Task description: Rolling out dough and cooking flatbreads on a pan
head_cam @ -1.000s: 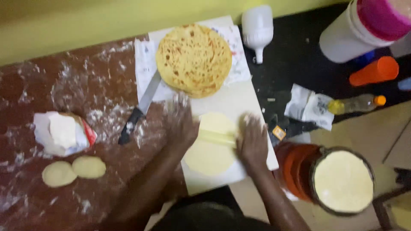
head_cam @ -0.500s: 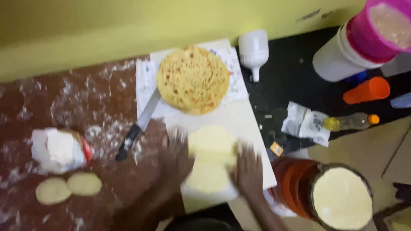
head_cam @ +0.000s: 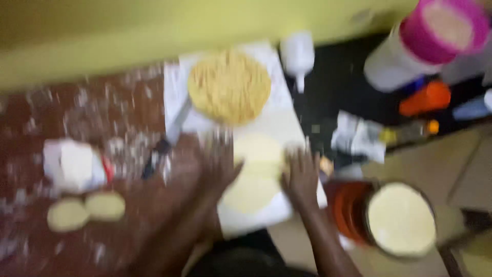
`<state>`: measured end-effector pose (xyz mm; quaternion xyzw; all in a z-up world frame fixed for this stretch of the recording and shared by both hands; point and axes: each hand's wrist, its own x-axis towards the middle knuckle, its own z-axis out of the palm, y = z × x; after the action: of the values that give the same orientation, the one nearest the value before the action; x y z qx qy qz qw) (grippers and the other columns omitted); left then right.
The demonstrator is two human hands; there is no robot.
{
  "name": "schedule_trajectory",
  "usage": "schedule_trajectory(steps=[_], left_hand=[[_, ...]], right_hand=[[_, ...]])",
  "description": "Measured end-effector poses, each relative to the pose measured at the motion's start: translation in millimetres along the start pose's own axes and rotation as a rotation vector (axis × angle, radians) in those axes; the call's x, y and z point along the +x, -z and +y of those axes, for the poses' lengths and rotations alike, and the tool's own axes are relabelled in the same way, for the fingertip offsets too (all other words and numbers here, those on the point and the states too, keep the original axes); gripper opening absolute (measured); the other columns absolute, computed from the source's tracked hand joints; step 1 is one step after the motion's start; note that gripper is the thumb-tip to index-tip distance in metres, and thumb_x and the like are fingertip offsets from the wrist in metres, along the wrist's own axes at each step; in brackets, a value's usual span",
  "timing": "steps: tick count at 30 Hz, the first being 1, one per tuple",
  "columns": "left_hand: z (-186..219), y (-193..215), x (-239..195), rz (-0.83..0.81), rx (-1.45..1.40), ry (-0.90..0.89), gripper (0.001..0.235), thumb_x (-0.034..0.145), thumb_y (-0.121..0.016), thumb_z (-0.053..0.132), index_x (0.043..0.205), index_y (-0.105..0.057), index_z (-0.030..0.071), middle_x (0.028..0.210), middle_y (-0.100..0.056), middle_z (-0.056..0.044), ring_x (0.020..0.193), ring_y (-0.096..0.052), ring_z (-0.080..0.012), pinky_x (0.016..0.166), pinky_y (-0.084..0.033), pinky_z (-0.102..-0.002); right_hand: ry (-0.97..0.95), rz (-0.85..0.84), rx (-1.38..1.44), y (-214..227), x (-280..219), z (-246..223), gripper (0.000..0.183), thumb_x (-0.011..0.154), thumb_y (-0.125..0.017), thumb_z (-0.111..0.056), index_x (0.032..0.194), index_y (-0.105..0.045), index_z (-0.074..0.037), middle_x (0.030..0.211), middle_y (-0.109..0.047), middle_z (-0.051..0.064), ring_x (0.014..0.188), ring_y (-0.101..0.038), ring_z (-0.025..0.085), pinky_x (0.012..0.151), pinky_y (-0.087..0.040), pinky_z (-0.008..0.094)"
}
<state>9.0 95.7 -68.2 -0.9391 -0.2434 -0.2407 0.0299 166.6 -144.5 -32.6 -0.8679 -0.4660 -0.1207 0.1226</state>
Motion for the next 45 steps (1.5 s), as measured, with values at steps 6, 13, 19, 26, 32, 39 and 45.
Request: schedule_trajectory(steps=[6, 13, 19, 26, 32, 39, 45], left_hand=[[7, 66, -24, -0.409, -0.076, 0.107, 0.125, 0.079, -0.079, 0.072, 0.177, -0.029, 0.012, 0.179, -0.038, -0.019, 0.168, -0.030, -0.0394, 0.129, -0.029, -0.069], [-22, 73, -100, -0.105, -0.215, 0.010, 0.080, 0.085, -0.066, 0.030, 0.158, -0.050, 0.002, 0.156, -0.059, -0.020, 0.144, -0.055, -0.0402, 0.124, -0.040, -0.059], [-21, 112, 17, -0.698, -0.561, 0.724, 0.058, 0.093, -0.070, 0.024, 0.148, -0.062, 0.007, 0.142, -0.073, -0.014, 0.131, -0.066, -0.0359, 0.111, -0.049, -0.052], [-27, 109, 19, -0.653, -0.540, 0.517, 0.015, 0.097, -0.062, 0.027, 0.084, -0.066, 0.021, 0.091, -0.077, -0.006, 0.084, -0.072, -0.0348, 0.075, -0.051, -0.053], [54, 69, -4, -0.749, -0.719, 0.378, 0.027, 0.118, -0.046, 0.026, 0.113, -0.067, 0.009, 0.085, -0.067, -0.004, 0.065, -0.061, -0.0120, 0.052, -0.053, -0.026], [44, 113, 6, -0.949, -1.914, 0.388, 0.107, 0.084, -0.062, 0.078, 0.164, -0.048, 0.009, 0.164, -0.061, -0.021, 0.147, -0.064, -0.0357, 0.120, -0.051, -0.052], [-49, 34, -12, -0.435, -1.468, 0.639, 0.091, 0.084, -0.065, 0.077, 0.147, -0.066, 0.012, 0.152, -0.070, -0.011, 0.124, -0.072, -0.0230, 0.092, -0.065, -0.032]], right_hand=[[0.011, -0.013, -0.023, 11, -42, -22, 0.064, 0.095, -0.062, -0.041, 0.150, -0.065, -0.010, 0.146, -0.069, 0.022, 0.139, -0.065, 0.043, 0.123, -0.038, 0.066], [-0.202, -0.195, 0.233, -9, -198, -69, 0.054, 0.098, -0.071, -0.042, 0.144, -0.063, -0.015, 0.127, -0.074, 0.013, 0.105, -0.074, 0.037, 0.078, -0.059, 0.050], [-1.025, -0.464, 0.824, 68, -125, -144, 0.044, 0.095, -0.070, -0.054, 0.125, -0.065, -0.023, 0.104, -0.081, 0.005, 0.093, -0.075, 0.024, 0.080, -0.057, 0.040], [-0.852, -0.305, 0.764, 21, -130, -134, 0.048, 0.097, -0.065, -0.055, 0.118, -0.080, -0.014, 0.114, -0.072, 0.010, 0.111, -0.071, 0.026, 0.095, -0.054, 0.041], [-1.202, -0.320, 1.251, 64, -105, -147, 0.035, 0.112, -0.050, -0.032, 0.131, -0.065, -0.007, 0.088, -0.069, 0.017, 0.067, -0.068, 0.030, 0.055, -0.058, 0.042], [-1.343, -0.314, 1.510, 35, -116, -80, 0.043, 0.112, -0.053, -0.050, 0.110, -0.072, -0.012, 0.079, -0.070, 0.011, 0.047, -0.054, 0.022, 0.038, -0.040, 0.035], [-1.354, -0.657, 1.666, 77, -127, -65, 0.065, 0.107, -0.050, -0.068, 0.105, -0.066, -0.005, 0.078, -0.066, 0.010, 0.048, -0.056, 0.024, 0.037, -0.041, 0.042]])
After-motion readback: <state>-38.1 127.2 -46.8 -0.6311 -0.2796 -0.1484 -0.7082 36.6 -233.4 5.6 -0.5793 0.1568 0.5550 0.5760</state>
